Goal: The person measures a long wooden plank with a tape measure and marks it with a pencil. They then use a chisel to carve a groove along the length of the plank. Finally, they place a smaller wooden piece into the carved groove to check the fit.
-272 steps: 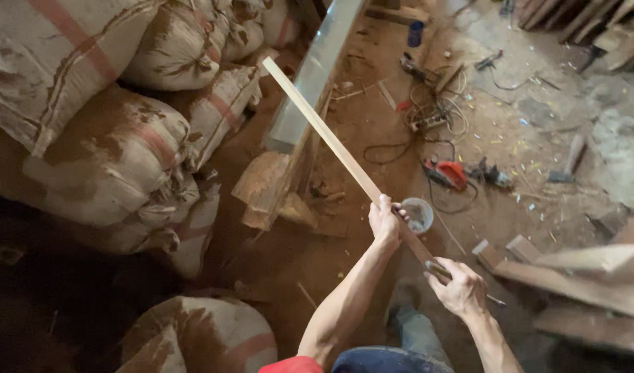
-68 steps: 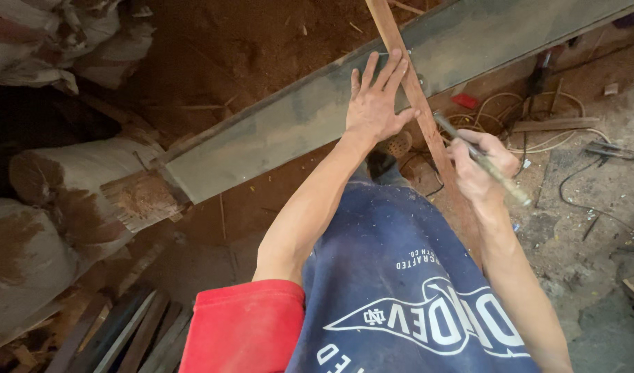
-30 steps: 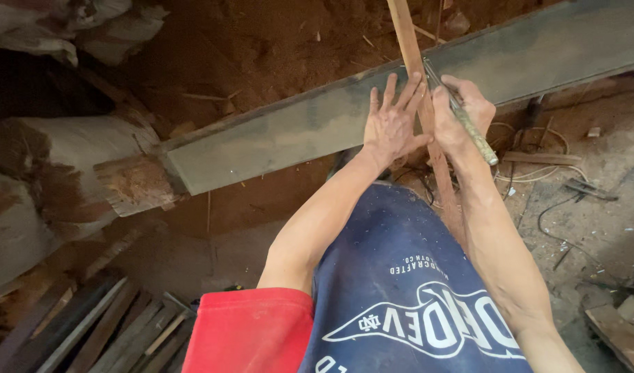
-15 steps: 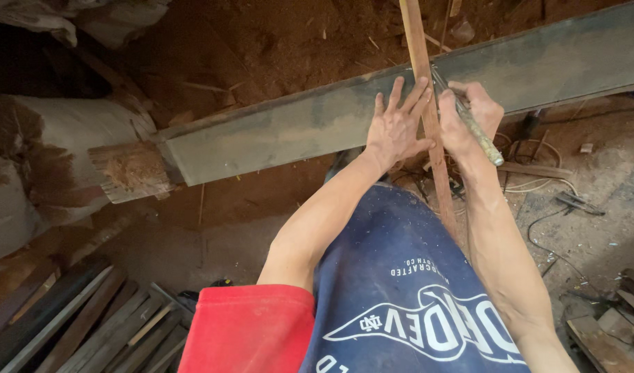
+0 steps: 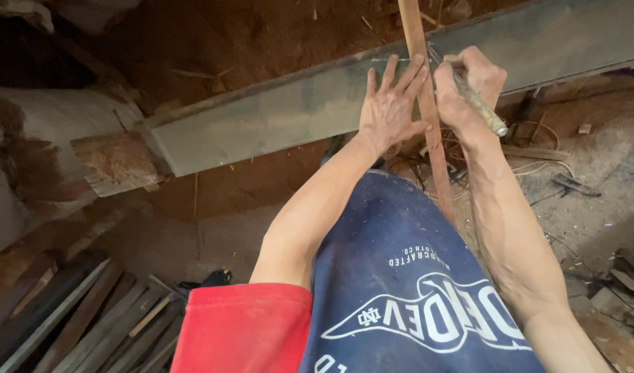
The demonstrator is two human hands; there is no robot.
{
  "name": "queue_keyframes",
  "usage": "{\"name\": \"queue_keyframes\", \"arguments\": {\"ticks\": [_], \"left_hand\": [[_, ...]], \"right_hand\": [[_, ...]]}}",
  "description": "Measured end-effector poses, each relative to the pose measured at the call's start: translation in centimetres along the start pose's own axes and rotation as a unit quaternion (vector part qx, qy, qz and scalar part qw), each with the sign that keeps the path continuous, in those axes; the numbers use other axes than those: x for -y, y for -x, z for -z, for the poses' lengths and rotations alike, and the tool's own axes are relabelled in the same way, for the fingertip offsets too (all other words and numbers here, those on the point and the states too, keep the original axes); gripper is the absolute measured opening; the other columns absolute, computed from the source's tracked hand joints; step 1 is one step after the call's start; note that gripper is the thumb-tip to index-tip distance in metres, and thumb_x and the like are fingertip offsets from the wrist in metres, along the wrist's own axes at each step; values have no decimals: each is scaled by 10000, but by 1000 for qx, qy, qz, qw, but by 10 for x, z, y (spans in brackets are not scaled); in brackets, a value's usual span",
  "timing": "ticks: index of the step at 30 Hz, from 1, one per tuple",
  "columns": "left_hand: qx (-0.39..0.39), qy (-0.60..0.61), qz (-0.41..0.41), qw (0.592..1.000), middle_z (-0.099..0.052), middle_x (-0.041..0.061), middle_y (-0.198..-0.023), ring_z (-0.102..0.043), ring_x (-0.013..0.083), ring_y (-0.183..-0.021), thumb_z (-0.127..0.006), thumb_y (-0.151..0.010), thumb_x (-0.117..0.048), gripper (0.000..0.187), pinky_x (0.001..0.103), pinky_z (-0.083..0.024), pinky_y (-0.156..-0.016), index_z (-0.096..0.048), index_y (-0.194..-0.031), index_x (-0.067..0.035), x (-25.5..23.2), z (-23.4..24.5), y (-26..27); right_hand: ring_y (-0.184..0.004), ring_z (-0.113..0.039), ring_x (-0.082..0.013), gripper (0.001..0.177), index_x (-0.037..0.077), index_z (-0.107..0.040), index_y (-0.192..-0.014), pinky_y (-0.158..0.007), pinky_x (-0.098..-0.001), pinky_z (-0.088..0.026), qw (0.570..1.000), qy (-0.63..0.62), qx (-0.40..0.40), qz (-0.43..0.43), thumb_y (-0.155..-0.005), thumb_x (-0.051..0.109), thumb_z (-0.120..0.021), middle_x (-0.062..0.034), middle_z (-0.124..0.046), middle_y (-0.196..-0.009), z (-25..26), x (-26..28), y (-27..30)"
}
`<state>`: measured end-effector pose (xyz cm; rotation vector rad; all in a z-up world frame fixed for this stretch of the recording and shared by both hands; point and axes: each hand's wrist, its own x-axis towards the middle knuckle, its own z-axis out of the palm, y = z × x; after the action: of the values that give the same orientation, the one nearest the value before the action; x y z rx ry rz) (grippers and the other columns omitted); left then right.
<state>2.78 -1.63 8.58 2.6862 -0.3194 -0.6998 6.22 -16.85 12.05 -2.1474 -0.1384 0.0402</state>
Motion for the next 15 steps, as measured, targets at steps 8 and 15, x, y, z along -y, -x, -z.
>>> {"name": "queue_keyframes", "arguments": {"ticks": [8,15], "left_hand": [[-8,-10,-2,1000,-146,-9,-1685,-179,361,-1550,-783,-701,-723,1171,664,-260,-1213,-277,-1596,-164,1,-8,-2],[-25,-24,-7,999,-136,-7,-1694,-159,368,-1555,-787,-707,-727,1182,644,-272,-1228,-272,-1614,-170,0,-14,-1]], "right_hand": [[-663,-691,-229,138,-77,-683,-912,-590,-344,-507,998,67,9,-20,-972,47,-672,-195,-697,-771,12,-8,36],[-653,-682,-189,148,-84,-670,-939,-588,-321,-514,999,25,1,-44,-979,58,-676,-190,-701,-756,22,-9,59]]}}
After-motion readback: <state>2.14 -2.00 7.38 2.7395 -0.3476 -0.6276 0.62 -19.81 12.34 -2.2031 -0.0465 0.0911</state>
